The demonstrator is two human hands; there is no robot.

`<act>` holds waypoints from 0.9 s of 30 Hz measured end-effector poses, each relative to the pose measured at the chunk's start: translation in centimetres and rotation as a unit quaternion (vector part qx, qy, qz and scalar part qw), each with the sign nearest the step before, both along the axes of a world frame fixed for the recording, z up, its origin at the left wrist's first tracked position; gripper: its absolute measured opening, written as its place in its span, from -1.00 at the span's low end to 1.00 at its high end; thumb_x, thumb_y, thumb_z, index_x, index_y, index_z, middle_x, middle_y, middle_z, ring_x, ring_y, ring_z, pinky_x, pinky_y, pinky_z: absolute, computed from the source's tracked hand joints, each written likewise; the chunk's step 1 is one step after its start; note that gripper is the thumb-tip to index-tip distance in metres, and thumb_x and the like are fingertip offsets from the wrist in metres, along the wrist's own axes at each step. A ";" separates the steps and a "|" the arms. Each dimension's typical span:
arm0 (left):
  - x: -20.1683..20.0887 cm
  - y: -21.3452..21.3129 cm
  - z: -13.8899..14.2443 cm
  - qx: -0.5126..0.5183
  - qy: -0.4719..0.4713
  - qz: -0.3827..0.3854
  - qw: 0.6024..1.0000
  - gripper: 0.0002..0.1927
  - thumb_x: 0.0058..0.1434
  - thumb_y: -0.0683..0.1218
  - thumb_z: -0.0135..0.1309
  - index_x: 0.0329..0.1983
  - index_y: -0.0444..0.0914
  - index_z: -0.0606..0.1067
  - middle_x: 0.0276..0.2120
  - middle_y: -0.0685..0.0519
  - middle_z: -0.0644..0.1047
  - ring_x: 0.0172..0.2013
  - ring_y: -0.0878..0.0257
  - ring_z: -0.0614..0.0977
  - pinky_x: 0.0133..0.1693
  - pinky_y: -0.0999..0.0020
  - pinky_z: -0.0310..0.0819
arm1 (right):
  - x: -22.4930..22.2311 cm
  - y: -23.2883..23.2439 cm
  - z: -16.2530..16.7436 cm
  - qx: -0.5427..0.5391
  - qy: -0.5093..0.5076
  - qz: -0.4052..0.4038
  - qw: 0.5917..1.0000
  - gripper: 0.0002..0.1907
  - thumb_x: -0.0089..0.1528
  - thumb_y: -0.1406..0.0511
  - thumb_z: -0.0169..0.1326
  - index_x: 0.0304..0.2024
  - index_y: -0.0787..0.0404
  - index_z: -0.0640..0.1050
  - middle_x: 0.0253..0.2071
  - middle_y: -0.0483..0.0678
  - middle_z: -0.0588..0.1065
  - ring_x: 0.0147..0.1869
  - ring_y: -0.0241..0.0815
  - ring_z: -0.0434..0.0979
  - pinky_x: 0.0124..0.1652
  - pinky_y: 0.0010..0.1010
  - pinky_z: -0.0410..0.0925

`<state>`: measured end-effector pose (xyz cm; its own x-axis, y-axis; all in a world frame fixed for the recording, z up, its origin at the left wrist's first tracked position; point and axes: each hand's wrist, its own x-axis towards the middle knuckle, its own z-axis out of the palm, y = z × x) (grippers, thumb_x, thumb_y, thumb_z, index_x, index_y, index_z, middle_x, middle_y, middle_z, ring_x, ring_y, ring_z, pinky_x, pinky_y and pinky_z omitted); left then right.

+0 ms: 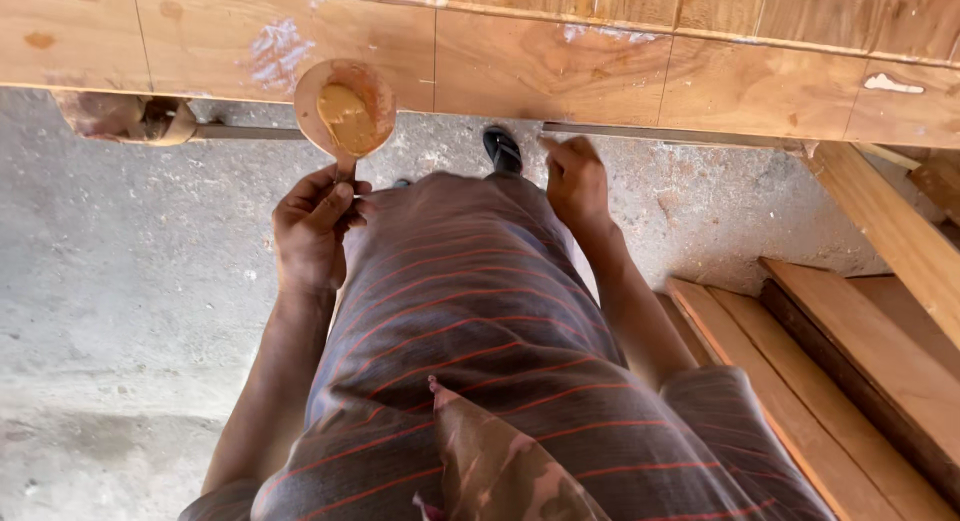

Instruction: The person holds a bowl of wood filler in one hand and uses a small spatula to press filler into holes and gaps on wooden furniture panels, moving along the panels to fill each visible hole and scraping excess filler off.

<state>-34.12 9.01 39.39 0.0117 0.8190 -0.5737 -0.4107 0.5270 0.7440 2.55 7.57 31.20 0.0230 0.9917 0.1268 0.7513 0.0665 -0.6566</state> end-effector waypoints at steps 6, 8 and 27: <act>-2.1 -0.3 1.1 0.003 -0.024 -0.031 0.999 -0.68 0.33 -0.26 0.09 0.13 -0.46 0.46 -0.16 -0.16 0.64 -0.30 0.20 0.69 -0.29 0.42 0.59 | 6.3 -3.6 -1.5 0.064 -0.026 -0.318 0.946 -0.70 0.36 0.54 -0.01 0.06 0.27 0.64 -0.27 0.02 0.55 -0.40 -0.26 0.46 -0.54 -0.51 0.36; -2.2 -0.6 1.5 -0.004 -0.020 -0.045 0.999 -0.69 0.34 -0.25 0.09 0.13 -0.47 0.46 -0.16 -0.17 0.64 -0.30 0.19 0.70 -0.30 0.42 0.59 | 9.1 -3.4 -1.8 0.052 -0.090 -0.395 0.913 -0.67 0.36 0.53 -0.03 0.07 0.22 0.66 -0.30 -0.01 0.54 -0.44 -0.35 0.43 -0.58 -0.57 0.35; 7.6 -2.4 4.6 0.022 0.033 -0.030 0.999 -0.73 0.34 -0.25 0.10 0.08 -0.45 0.48 -0.19 -0.17 0.64 -0.33 0.17 0.70 -0.29 0.40 0.59 | 10.3 -7.6 -6.3 0.116 -0.120 -0.287 0.943 -0.51 0.37 0.50 0.07 0.34 0.07 0.51 -0.14 -0.01 0.24 -0.25 -0.23 0.34 -0.38 -0.47 0.38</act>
<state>-26.56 6.64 43.97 0.0259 0.8426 -0.5380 -0.3292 0.5153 0.7913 12.87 0.01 24.94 0.4903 0.7694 0.4094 0.8329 -0.2753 -0.4801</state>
